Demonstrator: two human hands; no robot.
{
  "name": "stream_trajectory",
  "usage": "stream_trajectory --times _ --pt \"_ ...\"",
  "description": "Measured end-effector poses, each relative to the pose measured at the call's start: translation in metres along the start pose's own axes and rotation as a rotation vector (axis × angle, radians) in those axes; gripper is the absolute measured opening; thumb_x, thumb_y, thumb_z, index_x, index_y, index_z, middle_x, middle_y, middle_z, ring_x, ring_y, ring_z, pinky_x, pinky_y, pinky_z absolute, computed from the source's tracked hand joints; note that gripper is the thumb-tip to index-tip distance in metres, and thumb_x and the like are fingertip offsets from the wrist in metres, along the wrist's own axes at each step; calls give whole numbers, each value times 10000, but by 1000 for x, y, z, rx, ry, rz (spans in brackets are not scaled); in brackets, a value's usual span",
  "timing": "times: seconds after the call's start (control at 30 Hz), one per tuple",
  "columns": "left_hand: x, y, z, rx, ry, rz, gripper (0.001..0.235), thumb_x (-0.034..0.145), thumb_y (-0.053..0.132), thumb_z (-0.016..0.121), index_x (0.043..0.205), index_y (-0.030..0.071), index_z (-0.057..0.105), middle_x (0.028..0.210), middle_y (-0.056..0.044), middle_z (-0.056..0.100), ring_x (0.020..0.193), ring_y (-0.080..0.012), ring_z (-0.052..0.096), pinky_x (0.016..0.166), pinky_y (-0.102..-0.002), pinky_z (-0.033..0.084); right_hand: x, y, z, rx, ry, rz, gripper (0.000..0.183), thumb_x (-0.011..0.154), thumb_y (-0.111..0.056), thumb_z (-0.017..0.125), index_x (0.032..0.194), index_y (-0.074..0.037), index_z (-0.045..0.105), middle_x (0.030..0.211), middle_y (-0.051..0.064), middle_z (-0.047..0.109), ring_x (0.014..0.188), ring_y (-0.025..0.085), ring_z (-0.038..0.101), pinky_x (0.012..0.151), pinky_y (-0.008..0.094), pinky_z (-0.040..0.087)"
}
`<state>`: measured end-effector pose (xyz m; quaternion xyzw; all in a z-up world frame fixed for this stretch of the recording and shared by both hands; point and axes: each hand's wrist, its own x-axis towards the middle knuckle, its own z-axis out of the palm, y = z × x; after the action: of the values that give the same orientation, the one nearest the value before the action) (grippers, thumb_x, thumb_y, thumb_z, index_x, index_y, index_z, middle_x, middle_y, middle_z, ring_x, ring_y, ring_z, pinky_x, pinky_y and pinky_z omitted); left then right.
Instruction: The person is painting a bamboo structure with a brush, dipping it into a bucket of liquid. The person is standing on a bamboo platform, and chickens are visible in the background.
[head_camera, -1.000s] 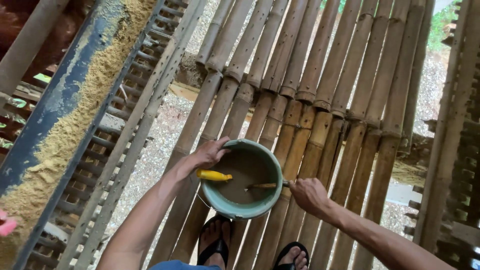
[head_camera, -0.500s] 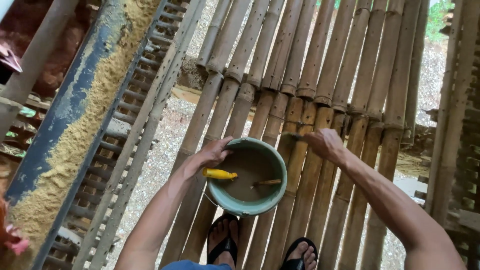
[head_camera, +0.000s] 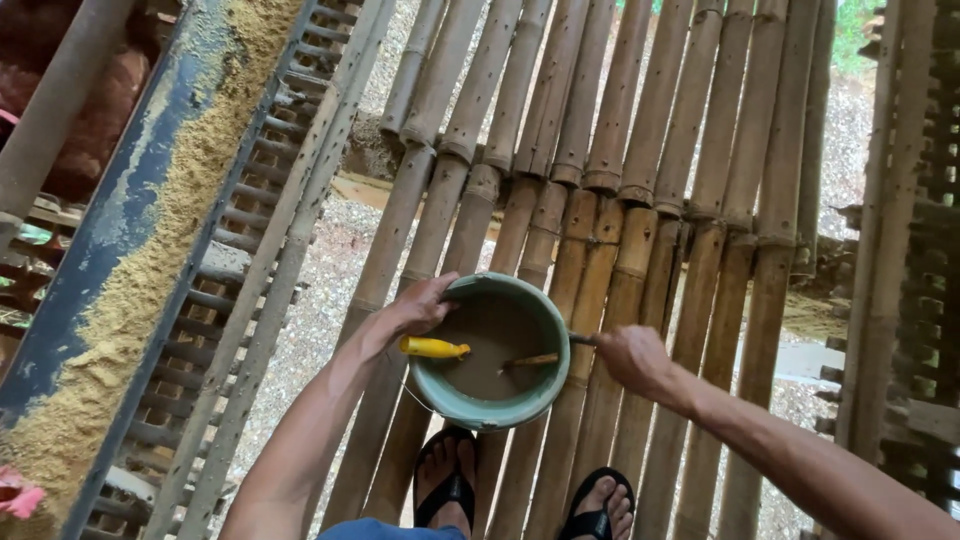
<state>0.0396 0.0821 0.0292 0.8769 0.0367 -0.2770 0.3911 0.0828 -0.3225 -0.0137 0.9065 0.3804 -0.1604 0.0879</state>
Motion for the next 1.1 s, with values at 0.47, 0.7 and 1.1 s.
stream_trajectory --times 0.47,0.7,1.1 --pt "-42 24 6 -53 44 -33 159 950 177 627 1106 170 603 1012 -264 726 1084 -466 676 947 -561 545 -21 -49 -178 139 247 -87 260 988 -265 488 1169 -318 666 716 60 668 563 282 709 537 453 599" --pt "-32 -9 34 -69 98 -29 167 952 200 638 1108 164 590 984 -255 732 1052 -480 683 881 -563 554 6 -91 -97 -119 136 -268 465 854 -82 471 1296 -89 615 839 132 679 694 324 745 548 461 569" --pt "-39 3 27 -100 93 -64 139 958 166 646 1087 180 598 951 -246 738 1019 -457 712 859 -524 571 2 -75 -144 -78 60 -223 235 905 -126 435 1082 -137 589 670 105 674 675 310 758 616 455 583"
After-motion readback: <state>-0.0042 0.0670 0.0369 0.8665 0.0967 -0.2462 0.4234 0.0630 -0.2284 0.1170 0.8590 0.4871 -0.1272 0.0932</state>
